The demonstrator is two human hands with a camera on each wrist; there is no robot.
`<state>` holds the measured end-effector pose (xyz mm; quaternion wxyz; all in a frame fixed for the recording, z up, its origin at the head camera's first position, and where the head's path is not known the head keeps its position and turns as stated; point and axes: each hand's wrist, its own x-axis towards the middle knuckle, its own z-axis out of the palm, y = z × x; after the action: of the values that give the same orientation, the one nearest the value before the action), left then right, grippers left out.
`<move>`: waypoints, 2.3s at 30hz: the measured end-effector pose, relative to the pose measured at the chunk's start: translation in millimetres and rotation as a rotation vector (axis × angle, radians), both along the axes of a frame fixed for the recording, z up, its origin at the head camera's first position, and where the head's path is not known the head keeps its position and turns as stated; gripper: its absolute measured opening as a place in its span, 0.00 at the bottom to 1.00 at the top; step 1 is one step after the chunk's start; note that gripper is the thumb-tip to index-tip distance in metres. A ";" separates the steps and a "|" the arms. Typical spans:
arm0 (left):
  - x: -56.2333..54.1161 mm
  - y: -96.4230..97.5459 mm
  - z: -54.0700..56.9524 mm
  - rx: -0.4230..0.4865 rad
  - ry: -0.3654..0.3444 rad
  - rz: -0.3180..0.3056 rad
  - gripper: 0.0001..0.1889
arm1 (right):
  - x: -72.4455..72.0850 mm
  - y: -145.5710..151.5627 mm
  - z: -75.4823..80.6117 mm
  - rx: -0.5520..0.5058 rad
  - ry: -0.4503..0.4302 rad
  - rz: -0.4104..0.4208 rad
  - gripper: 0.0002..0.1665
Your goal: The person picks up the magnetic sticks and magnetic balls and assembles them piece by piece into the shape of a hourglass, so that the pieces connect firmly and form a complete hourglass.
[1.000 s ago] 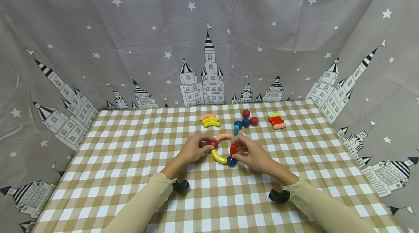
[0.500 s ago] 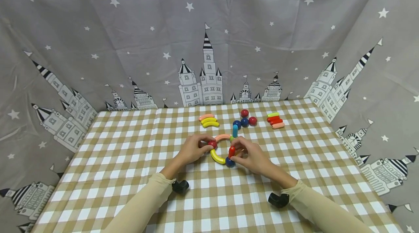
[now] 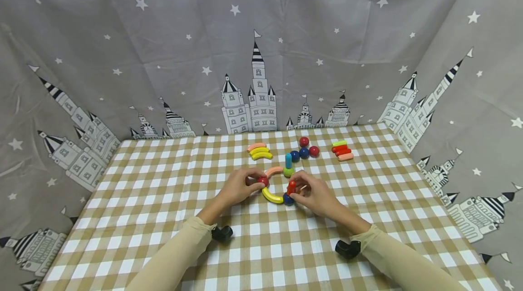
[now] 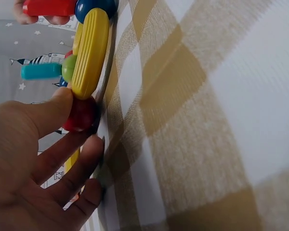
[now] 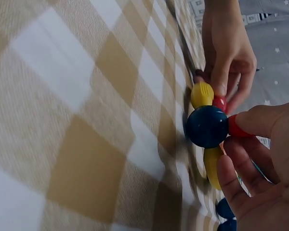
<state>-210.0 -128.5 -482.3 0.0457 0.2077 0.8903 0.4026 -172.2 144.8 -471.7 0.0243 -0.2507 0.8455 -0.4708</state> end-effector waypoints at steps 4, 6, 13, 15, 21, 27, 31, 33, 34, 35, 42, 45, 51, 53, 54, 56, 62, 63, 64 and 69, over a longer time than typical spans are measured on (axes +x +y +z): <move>4.9 -2.2 2.0 0.012 0.026 -0.031 0.09 | -5.8 5.2 0.4 0.027 -0.026 -0.041 0.21; 8.0 -2.5 2.4 0.008 0.017 -0.035 0.09 | -9.3 8.0 0.8 0.039 -0.029 -0.061 0.21; 22.4 1.8 4.4 -0.025 -0.006 -0.063 0.09 | -25.2 17.0 -2.8 0.043 0.029 -0.104 0.23; 26.7 4.5 5.1 -0.019 -0.011 -0.093 0.09 | -30.0 18.9 -4.6 0.039 0.038 -0.116 0.22; 38.8 18.0 7.8 0.012 -0.047 -0.212 0.12 | -39.9 23.0 -7.1 0.007 0.026 -0.140 0.21; 47.5 31.0 10.8 -0.022 -0.065 -0.296 0.15 | -42.6 23.7 -6.8 -0.001 0.010 -0.134 0.23; 45.7 30.7 8.7 0.002 -0.027 -0.248 0.09 | -42.8 24.4 -9.2 0.035 0.001 -0.123 0.23; 43.3 28.1 6.9 0.016 0.001 -0.179 0.04 | -42.7 25.4 -11.3 0.063 -0.013 -0.119 0.24; 41.8 26.3 5.3 0.022 0.022 -0.138 0.04 | -42.4 25.8 -12.0 0.076 -0.023 -0.118 0.25; 40.4 24.5 3.9 0.016 0.040 -0.089 0.06 | -42.3 26.1 -12.7 0.086 -0.032 -0.116 0.26; 29.0 14.8 -6.6 0.048 0.155 0.166 0.06 | -43.0 28.6 -10.8 0.131 -0.090 -0.094 0.27; 23.3 14.0 -8.9 0.073 0.154 0.153 0.11 | -43.1 28.7 -9.8 0.152 -0.101 -0.092 0.24; 12.0 14.9 -10.8 0.089 0.138 0.073 0.12 | -45.0 27.9 -10.1 0.173 -0.120 -0.089 0.19; 9.5 14.4 -10.8 0.097 0.133 0.058 0.11 | -45.5 27.1 -9.8 0.181 -0.119 -0.084 0.19; 8.4 14.1 -10.8 0.097 0.129 0.056 0.11 | -45.8 26.7 -9.5 0.181 -0.120 -0.081 0.19; 6.9 13.8 -10.8 0.102 0.127 0.049 0.10 | -46.6 26.2 -8.8 0.181 -0.115 -0.077 0.20; 8.5 14.5 -8.0 0.078 0.103 0.036 0.09 | -50.5 26.2 -8.3 0.168 -0.084 -0.060 0.24; 9.5 14.8 -7.2 0.067 0.105 0.033 0.09 | -50.8 26.4 -8.5 0.166 -0.084 -0.059 0.24; 10.2 15.2 -6.8 0.052 0.107 0.030 0.09 | -51.1 26.4 -8.4 0.165 -0.080 -0.056 0.24; 11.1 17.4 -6.2 -0.002 0.130 0.019 0.09 | -52.3 27.2 -8.9 0.171 -0.084 -0.042 0.21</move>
<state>-198.9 -111.1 -488.5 -0.0158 0.2252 0.8937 0.3878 -224.5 172.0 -480.6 0.0714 -0.2100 0.8860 -0.4073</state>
